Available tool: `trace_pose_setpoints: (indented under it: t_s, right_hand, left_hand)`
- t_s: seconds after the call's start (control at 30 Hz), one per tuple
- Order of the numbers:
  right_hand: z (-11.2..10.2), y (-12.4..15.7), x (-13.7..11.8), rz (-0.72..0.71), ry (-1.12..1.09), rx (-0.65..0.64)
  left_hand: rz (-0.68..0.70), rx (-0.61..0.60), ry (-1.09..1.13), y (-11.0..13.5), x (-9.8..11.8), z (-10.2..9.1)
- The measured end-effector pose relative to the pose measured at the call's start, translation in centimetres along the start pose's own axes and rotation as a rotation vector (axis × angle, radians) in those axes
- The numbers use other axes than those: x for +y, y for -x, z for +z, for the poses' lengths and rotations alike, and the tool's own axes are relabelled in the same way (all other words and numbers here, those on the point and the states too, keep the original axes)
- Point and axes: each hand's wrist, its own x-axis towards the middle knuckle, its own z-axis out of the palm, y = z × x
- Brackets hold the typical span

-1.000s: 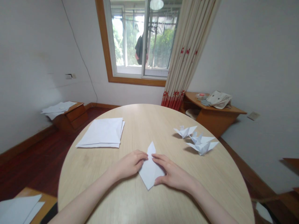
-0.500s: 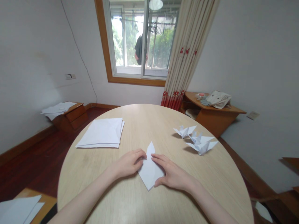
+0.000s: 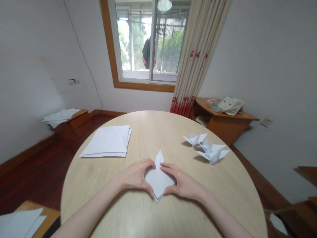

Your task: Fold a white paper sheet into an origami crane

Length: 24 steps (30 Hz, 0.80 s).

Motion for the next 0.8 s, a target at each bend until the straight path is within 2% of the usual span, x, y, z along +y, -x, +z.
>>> trace_pose_setpoints:
  t_s: [0.17, 0.53, 0.8]
  right_hand:
    - [-0.1, 0.0, 0.2, -0.021, 0.005, 0.010]
    - [0.1, 0.0, 0.3, -0.118, -0.014, 0.122]
    - [0.1, -0.1, 0.3, -0.180, -0.028, 0.208]
  left_hand:
    - [0.047, -0.006, -0.026, 0.0, -0.2, 0.2]
    - [0.017, 0.047, -0.033, 0.3, 0.7, -0.2]
    - [0.125, 0.207, -0.211, -0.3, -0.3, 1.3]
